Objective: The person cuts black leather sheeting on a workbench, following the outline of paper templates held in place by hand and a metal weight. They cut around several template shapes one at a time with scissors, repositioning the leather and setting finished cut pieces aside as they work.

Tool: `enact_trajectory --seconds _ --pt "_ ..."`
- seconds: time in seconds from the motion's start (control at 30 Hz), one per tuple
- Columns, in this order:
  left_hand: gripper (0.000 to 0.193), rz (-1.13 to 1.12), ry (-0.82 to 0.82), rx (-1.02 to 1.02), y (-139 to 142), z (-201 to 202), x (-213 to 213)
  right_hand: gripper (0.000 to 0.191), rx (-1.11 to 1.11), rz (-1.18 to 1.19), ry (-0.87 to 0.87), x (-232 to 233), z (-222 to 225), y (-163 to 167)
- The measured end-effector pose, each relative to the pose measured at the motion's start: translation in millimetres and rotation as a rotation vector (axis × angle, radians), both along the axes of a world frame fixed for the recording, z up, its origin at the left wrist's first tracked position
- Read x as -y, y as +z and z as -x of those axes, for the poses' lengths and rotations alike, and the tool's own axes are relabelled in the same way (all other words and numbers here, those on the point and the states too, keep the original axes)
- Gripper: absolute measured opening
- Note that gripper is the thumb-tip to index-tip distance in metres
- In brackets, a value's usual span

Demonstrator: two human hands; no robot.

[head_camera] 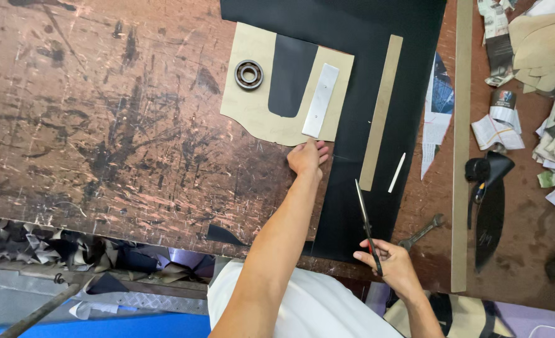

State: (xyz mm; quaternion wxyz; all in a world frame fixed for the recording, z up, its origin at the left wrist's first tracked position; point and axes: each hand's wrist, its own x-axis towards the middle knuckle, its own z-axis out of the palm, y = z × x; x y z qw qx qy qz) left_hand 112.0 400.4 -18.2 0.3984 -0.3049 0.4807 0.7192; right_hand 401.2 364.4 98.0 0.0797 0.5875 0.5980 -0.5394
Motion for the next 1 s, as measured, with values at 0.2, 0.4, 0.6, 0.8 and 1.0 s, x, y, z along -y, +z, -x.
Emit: enact_trajectory --seconds 0.2,0.4,0.6,0.8,1.0 --pt "0.023 0.043 -0.128 -0.074 -13 4 46 0.038 -0.029 -0.020 0.025 -2 8 1" --pt "0.021 0.136 -0.357 -0.263 -32 35 159 0.038 -0.092 -0.011 0.060 -1 21 -11" --pt "0.018 0.844 -0.852 -0.765 -16 140 291 0.038 -0.074 0.012 0.085 0 36 -23" --pt "0.021 1.208 -1.124 -1.065 13 250 334 0.037 -0.047 -0.021 0.096 15 58 -30" --pt "0.022 1.382 -1.472 -1.346 26 366 317 0.036 0.005 -0.097 0.164 59 105 -26"
